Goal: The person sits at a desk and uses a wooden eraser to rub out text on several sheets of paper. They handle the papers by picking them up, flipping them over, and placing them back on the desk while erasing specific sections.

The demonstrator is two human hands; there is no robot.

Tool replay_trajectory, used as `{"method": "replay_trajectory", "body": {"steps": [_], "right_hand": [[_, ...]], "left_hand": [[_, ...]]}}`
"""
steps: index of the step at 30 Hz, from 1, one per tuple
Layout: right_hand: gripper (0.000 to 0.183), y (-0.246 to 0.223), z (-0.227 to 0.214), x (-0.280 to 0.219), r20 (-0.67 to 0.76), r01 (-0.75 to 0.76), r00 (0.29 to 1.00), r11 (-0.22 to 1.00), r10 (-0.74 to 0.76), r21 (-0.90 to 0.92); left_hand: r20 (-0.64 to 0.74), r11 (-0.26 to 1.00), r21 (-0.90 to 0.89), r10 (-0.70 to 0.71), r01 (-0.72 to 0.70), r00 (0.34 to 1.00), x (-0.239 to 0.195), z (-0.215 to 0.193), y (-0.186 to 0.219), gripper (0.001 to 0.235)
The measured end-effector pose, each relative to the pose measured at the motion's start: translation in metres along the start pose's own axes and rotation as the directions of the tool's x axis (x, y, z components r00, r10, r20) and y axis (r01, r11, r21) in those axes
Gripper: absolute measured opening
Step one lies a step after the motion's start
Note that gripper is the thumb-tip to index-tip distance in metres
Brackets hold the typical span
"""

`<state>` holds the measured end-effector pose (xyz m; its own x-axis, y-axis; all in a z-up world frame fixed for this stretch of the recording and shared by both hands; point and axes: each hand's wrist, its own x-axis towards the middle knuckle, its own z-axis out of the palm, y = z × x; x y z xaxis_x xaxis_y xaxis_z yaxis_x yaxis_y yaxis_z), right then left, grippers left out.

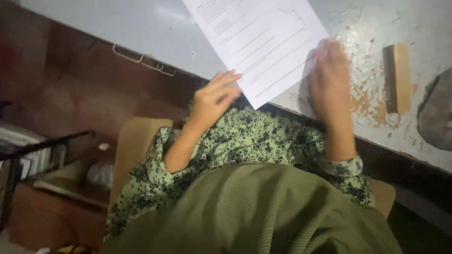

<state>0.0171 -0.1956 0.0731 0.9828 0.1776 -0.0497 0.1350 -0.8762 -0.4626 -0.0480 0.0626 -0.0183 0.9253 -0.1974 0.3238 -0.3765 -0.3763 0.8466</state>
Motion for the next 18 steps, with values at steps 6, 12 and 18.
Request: {"method": "replay_trajectory", "body": {"steps": [6, 12, 18], "right_hand": [[0.039, 0.035, 0.072, -0.052, -0.3, 0.361, 0.872, 0.922, -0.388, -0.142], [0.017, 0.04, 0.072, -0.086, -0.362, 0.382, 0.868, 0.923, -0.34, 0.05], [0.011, 0.069, 0.039, -0.127, -0.129, -0.182, 0.95, 0.838, 0.285, 0.514]], "left_hand": [[-0.084, 0.51, -0.64, -0.79, 0.575, 0.607, -0.043, -0.002, -0.007, 0.03], [-0.165, 0.535, -0.542, -0.824, 0.648, 0.542, -0.049, 0.0, -0.018, 0.039], [-0.076, 0.459, -0.556, -0.858, 0.693, 0.508, -0.07, -0.006, -0.039, 0.043]]}}
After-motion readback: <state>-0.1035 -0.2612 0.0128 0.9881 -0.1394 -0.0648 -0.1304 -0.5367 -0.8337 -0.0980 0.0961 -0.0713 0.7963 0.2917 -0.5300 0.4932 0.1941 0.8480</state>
